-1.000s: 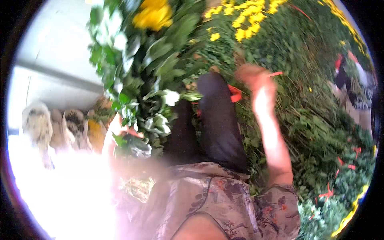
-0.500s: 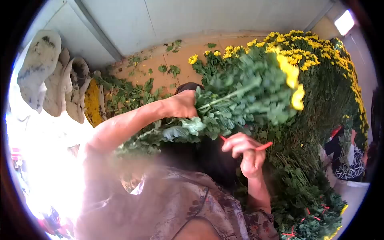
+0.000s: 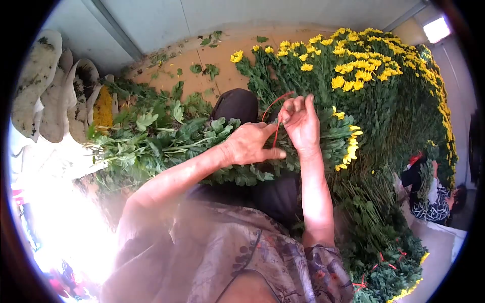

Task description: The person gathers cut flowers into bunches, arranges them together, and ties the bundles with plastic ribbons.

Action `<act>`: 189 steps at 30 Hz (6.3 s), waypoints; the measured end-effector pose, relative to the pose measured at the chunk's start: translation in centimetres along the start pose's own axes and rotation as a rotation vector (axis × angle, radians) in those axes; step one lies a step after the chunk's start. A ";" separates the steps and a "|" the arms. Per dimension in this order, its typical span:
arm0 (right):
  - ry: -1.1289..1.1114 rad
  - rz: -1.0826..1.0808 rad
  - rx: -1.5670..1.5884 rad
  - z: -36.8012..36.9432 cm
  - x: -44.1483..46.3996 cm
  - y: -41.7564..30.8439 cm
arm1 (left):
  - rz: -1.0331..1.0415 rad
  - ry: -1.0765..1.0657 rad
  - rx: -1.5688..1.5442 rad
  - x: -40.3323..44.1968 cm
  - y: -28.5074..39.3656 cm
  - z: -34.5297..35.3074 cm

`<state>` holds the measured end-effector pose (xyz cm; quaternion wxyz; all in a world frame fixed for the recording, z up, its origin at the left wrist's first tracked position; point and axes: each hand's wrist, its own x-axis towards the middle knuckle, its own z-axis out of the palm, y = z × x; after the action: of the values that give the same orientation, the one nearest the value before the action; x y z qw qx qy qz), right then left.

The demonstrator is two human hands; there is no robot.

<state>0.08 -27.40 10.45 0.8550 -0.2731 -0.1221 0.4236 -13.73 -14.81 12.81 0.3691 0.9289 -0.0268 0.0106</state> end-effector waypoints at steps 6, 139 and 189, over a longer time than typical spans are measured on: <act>0.167 -0.079 -0.337 2.3 -1.0 -0.2 | 0.003 0.278 0.184 -0.2 -0.1 2.8; 0.085 -0.202 -1.676 5.0 -7.6 1.3 | -0.106 -0.405 -0.939 1.4 -4.2 -2.7; 0.259 -0.357 -0.267 -4.3 -11.9 1.6 | 0.351 0.652 0.200 1.5 6.3 5.8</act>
<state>-6.34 -37.63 6.26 0.8811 -0.4097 -0.1128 0.2076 -12.57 -23.45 12.93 0.2585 0.8895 -0.0654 0.3712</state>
